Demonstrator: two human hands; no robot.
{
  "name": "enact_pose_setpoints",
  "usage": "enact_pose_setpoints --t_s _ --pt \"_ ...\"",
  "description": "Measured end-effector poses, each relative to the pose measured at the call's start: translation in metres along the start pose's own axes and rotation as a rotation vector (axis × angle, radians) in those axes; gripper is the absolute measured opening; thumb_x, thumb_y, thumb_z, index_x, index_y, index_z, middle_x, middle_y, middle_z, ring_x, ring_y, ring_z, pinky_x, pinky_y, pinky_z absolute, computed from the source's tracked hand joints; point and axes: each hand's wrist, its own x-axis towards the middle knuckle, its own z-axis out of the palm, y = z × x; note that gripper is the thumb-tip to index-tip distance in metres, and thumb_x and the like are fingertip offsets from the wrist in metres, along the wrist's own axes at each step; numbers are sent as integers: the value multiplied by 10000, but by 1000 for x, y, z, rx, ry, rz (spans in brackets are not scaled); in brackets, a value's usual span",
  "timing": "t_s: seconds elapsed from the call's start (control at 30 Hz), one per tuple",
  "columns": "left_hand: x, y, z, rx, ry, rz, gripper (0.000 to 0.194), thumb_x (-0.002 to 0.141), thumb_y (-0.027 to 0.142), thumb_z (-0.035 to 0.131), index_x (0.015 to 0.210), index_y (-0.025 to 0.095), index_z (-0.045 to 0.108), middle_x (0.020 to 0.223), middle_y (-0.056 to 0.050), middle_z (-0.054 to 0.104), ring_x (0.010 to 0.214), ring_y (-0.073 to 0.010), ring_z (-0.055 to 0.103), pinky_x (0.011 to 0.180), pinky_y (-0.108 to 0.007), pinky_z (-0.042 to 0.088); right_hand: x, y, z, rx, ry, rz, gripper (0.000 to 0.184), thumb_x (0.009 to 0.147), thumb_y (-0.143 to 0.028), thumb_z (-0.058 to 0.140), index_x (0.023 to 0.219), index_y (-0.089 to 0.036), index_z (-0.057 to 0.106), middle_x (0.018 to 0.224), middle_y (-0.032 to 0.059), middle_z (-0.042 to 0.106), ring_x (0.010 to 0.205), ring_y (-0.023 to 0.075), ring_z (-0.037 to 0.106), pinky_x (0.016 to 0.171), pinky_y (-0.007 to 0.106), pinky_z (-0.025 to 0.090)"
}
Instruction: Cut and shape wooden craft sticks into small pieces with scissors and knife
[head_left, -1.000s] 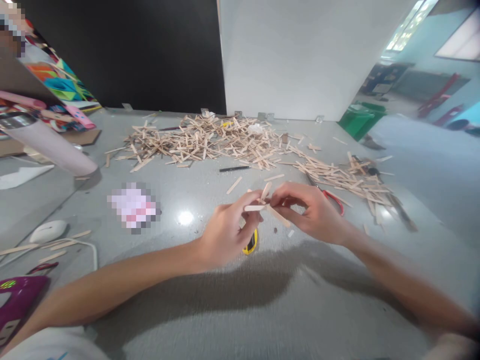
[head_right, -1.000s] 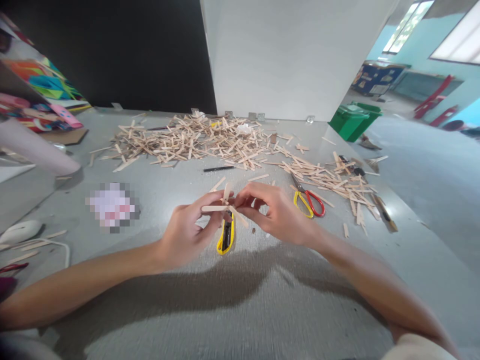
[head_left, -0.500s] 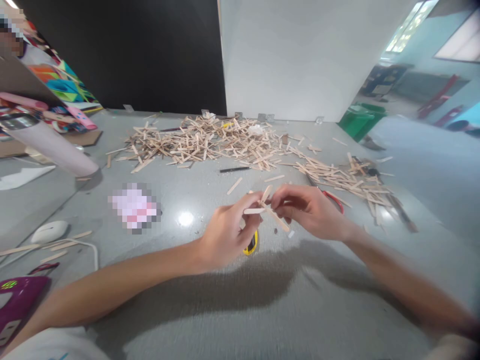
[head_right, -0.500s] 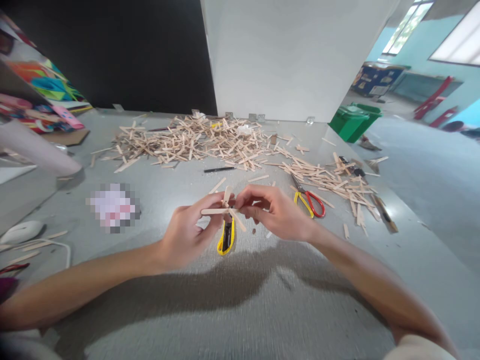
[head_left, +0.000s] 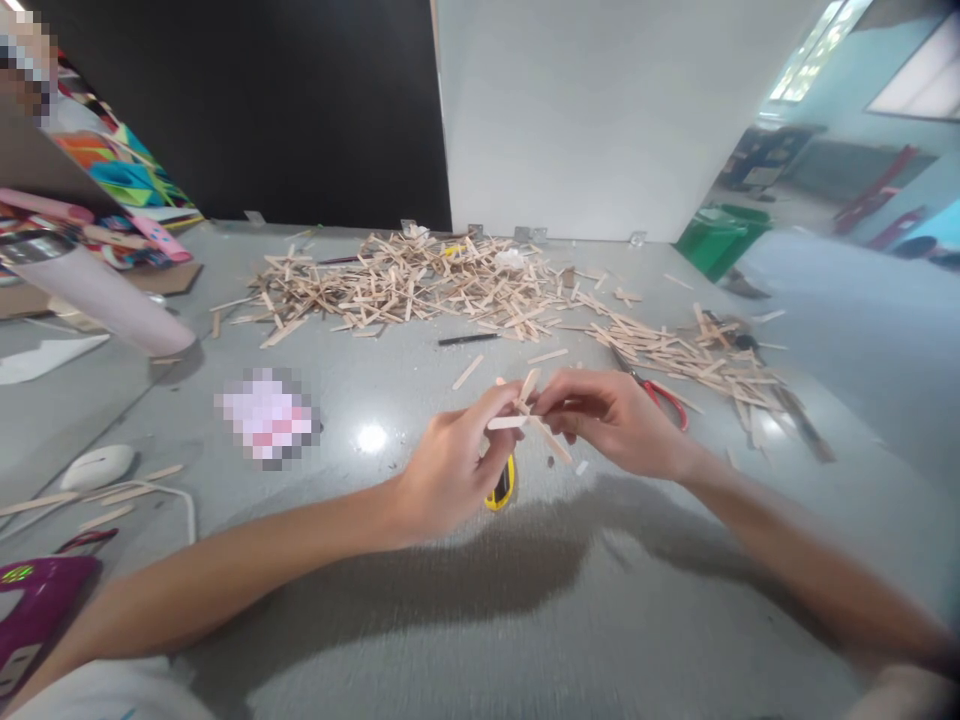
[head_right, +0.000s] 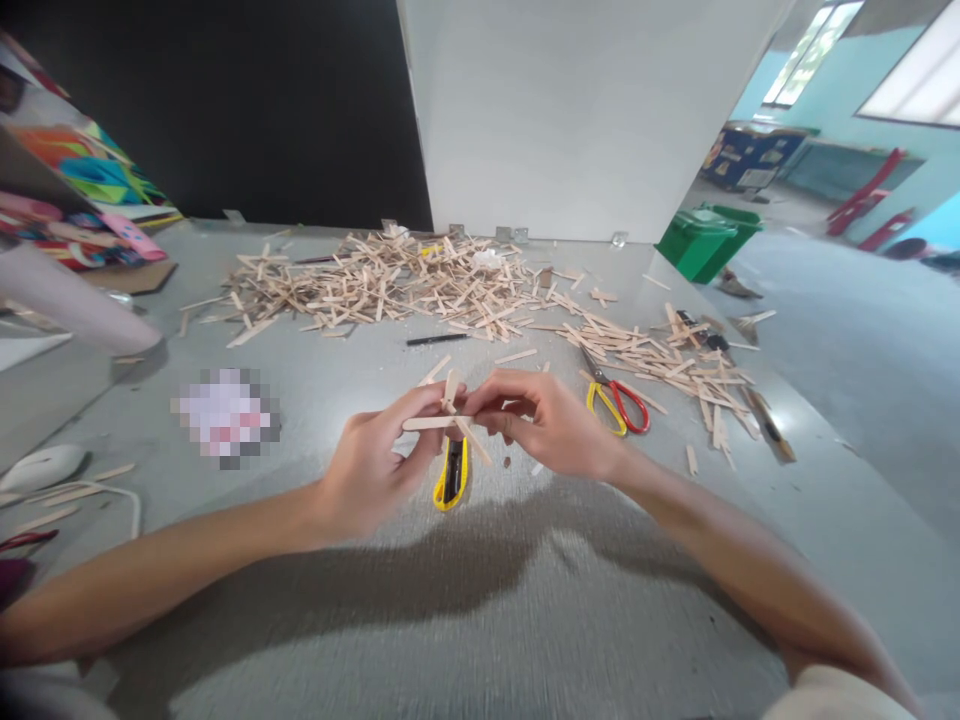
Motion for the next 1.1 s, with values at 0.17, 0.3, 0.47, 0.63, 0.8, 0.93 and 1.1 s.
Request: enact_pose_setpoints --t_s 0.17,0.3,0.47,0.63,0.8,0.93,1.1 --pt "-3 -4 2 32 9 34 372 1021 74 519 1359 211 596 1157 -63 829 907 -157 837 672 -181 600 2 -3 0 -30 7 -80 146 971 -129 654 941 -205 775 952 42 756 862 172 711 770 294 588" --pt "-4 -4 3 82 36 56 399 1018 76 520 1386 216 588 1136 -52 838 871 -154 838 690 -190 611 2 -2 -1 -52 12 -117 144 1001 -160 662 953 -215 787 969 45 761 893 181 725 791 304 593" --pt "-2 -1 1 64 37 21 386 1022 71 525 1365 236 593 1100 -22 842 858 -128 825 552 -131 534 0 0 -1 -83 47 -96 101 1029 -215 690 1018 -224 790 1012 50 766 943 194 741 819 306 603" --pt "1 2 -1 59 58 12 354 1044 86 527 1362 228 591 1081 -18 840 919 -133 832 633 -143 583 -1 1 1 -98 80 -106 125 1050 -305 720 1137 -245 786 1158 75 789 1079 236 758 945 358 624" --pt "1 1 -2 91 81 -21 411 1061 109 523 1455 218 559 1205 -49 836 886 -134 838 620 -162 600 -8 -2 1 -308 265 -135 232 1127 -384 592 1164 -237 768 1109 81 793 967 216 741 803 322 583" --pt "-2 -2 0 134 104 -6 449 1060 125 538 1498 218 550 1168 -64 847 821 -142 836 576 -170 585 -15 -12 2 -376 196 -130 359 1137 -473 545 1034 -203 758 911 68 780 728 180 679 625 302 509" --pt "-3 -3 1 192 140 15 430 1063 146 543 1486 221 570 1174 -72 841 820 -137 834 535 -149 545 -19 -24 9 -486 271 -195 243 1068 -451 660 1045 -213 705 894 55 747 715 177 662 629 295 508"
